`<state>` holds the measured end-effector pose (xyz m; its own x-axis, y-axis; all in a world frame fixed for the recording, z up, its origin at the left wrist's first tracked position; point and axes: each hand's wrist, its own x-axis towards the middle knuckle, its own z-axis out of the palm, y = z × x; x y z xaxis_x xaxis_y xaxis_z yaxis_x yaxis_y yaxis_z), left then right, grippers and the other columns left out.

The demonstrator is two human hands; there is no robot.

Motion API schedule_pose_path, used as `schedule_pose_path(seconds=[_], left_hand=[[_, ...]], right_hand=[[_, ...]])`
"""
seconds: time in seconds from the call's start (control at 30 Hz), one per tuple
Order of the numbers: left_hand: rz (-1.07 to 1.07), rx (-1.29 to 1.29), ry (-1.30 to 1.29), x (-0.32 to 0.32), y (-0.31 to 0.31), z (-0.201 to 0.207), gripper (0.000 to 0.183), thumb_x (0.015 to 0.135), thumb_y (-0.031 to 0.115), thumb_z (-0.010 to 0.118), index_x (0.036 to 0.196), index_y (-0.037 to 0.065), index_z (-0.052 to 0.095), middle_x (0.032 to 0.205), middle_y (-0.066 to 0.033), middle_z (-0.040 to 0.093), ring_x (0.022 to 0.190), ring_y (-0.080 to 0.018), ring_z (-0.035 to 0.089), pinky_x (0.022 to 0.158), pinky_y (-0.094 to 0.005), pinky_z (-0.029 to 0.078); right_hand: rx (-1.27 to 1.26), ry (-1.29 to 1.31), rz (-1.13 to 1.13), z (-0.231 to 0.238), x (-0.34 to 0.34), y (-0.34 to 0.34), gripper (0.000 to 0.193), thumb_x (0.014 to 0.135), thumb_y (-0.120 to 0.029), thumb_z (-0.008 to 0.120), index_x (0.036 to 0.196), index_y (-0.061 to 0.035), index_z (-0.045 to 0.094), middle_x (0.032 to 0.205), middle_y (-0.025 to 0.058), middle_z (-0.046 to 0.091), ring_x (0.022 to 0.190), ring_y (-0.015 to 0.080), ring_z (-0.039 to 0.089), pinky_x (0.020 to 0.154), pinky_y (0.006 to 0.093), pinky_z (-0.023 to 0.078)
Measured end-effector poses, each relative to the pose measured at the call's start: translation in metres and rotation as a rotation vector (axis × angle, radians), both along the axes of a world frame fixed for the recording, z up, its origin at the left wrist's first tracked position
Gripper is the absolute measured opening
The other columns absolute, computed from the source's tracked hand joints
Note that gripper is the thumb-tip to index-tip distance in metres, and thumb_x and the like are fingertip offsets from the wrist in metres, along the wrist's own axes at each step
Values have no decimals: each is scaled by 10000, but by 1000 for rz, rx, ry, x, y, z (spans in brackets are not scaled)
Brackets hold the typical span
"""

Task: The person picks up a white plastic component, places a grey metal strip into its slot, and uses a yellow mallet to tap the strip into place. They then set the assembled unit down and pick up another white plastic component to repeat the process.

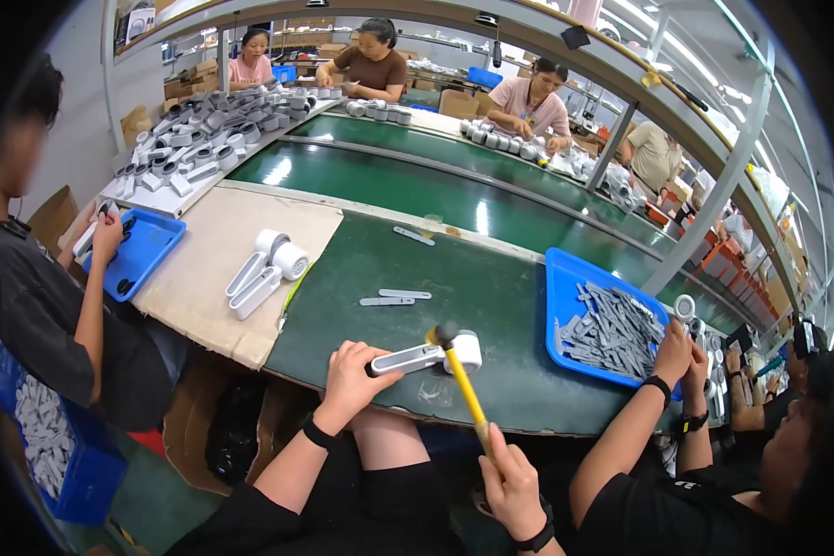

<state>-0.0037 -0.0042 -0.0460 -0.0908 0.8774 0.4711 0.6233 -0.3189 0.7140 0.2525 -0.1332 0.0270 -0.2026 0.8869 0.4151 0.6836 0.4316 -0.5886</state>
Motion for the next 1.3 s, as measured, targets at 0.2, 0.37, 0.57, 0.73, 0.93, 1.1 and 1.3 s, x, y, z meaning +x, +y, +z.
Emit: schedule_pose_path(seconds=[0.2, 0.37, 0.57, 0.73, 0.93, 1.1, 1.3], left_hand=[[-5, 6, 31, -1, -2, 10, 251, 685, 280, 810, 857, 123, 716, 830, -38, 625, 890, -266, 575, 787, -402, 421], [-4, 6, 254, 5, 2, 19, 252, 698, 265, 779, 861, 100, 679, 866, -66, 646, 892, -287, 586, 772, -424, 418], [-2, -51, 378, 7, 0, 25, 289, 688, 230, 793, 909, 92, 669, 901, -88, 654, 931, -292, 605, 780, -430, 419], [-1, -59, 361, -5, 0, 18, 291, 667, 216, 801, 893, 80, 677, 883, -91, 646, 906, -299, 615, 740, -427, 431], [18, -55, 383, -14, -9, 21, 287, 658, 213, 806, 862, 78, 656, 806, -82, 606, 834, -302, 597, 719, -440, 412], [116, 33, 438, -48, -20, 20, 316, 662, 224, 806, 895, 59, 672, 837, -118, 642, 835, -345, 614, 734, -456, 445], [427, 48, 476, -107, -29, 12, 428, 751, 210, 732, 1138, 54, 633, 1014, -161, 657, 954, -354, 601, 871, -455, 423]], right_hand=[[-50, -20, -36, 4, 5, 5, 547, 828, 29, 663, 1357, -41, 544, 739, 128, 525, 650, 246, 545, 637, 334, 462], [-75, -70, 9, -4, 2, 8, 553, 849, -15, 668, 1381, -60, 523, 742, 154, 530, 653, 303, 557, 624, 372, 468], [-31, -29, 84, -17, -4, 2, 569, 871, -41, 646, 1416, -69, 484, 745, 128, 522, 636, 293, 572, 606, 383, 487], [-20, -19, 120, -20, -11, -4, 557, 912, -110, 593, 1448, -151, 450, 752, 108, 508, 593, 315, 576, 521, 402, 498], [-60, 8, 150, -34, -16, -7, 561, 906, -92, 612, 1444, -109, 455, 749, 114, 510, 616, 294, 569, 578, 390, 489], [-10, 247, 141, -38, 1, -15, 554, 883, -52, 661, 1410, -39, 490, 743, 127, 540, 644, 247, 556, 627, 334, 473], [-51, 302, -54, -54, 28, -29, 561, 843, -20, 687, 1377, 4, 516, 963, 159, 681, 712, 217, 617, 685, 309, 497]])
